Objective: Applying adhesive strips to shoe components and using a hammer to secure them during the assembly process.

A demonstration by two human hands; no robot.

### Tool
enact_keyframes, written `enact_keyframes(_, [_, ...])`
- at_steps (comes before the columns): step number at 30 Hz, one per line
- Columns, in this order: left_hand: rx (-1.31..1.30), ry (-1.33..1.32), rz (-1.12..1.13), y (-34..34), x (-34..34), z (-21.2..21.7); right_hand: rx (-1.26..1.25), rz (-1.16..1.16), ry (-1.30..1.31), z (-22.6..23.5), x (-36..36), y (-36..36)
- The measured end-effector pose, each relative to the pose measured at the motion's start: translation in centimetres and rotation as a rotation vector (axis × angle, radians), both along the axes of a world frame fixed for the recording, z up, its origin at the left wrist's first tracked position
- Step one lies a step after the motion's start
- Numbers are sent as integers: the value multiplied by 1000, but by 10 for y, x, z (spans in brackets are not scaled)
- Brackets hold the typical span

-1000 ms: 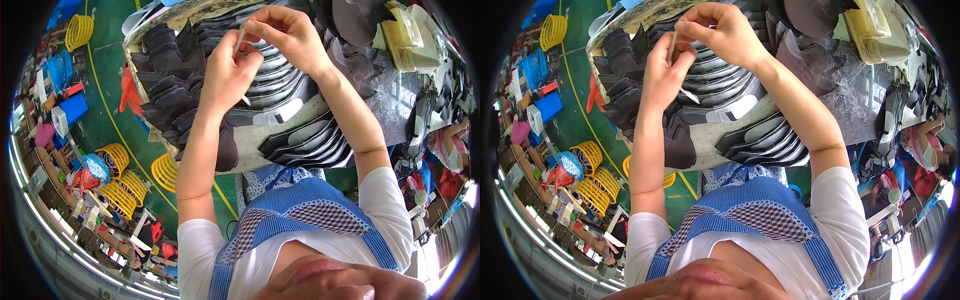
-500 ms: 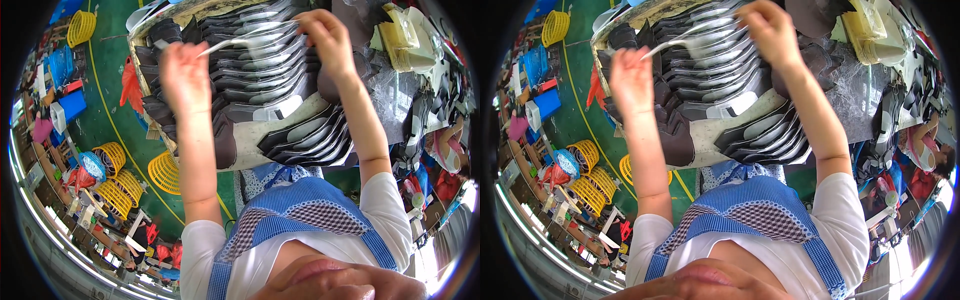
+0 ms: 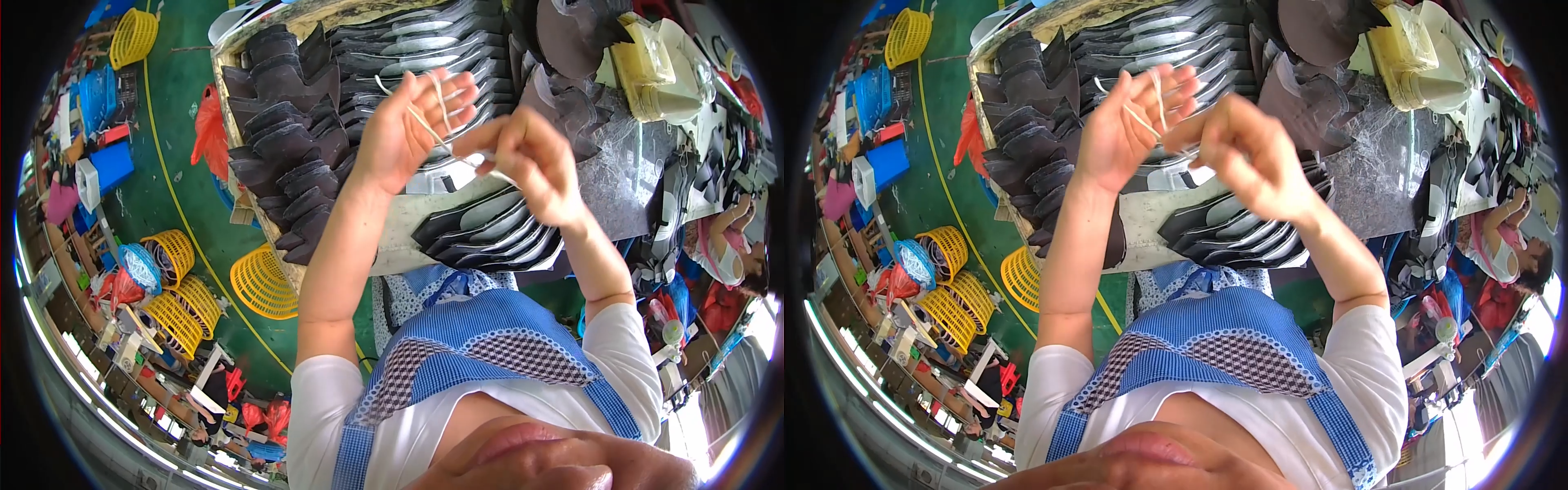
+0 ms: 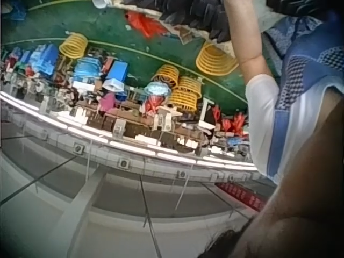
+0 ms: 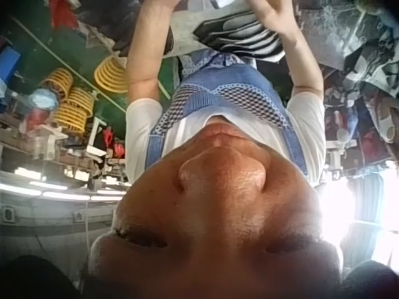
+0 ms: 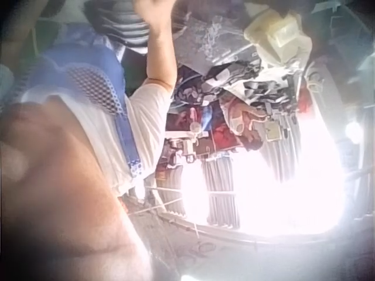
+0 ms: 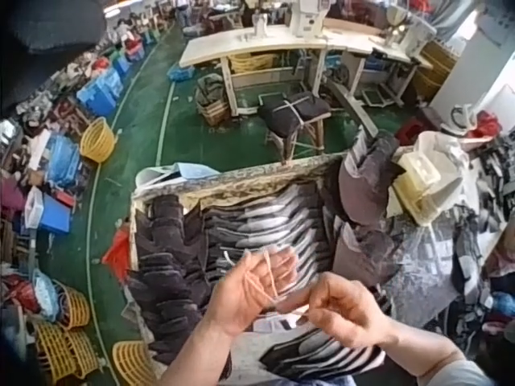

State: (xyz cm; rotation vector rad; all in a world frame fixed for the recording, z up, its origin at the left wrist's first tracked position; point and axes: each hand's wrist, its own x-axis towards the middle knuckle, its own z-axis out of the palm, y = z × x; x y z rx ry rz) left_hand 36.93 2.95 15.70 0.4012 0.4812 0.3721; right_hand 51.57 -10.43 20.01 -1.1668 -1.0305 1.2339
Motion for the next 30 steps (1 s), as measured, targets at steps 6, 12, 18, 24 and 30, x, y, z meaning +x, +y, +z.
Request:
enact_keyframes(6, [299,87,-36,7,-7,4,4,77,-15,-12,-18,-16])
enact_keyframes(12, [572,374,44,-15,-8,20,-169,-266,-59,-9,-2,15])
enact_keyframes(18, [781,426,113,-22,-5,18,-85,-269,-92,-6,-15,20])
enact_keyframes(24, [795,484,154,-25,-8,15,-107,-202,-252,-6,-26,22])
enact_keyframes(30, [429,251,649,28,-74,16,-209,-472,-607,-54,52,0])
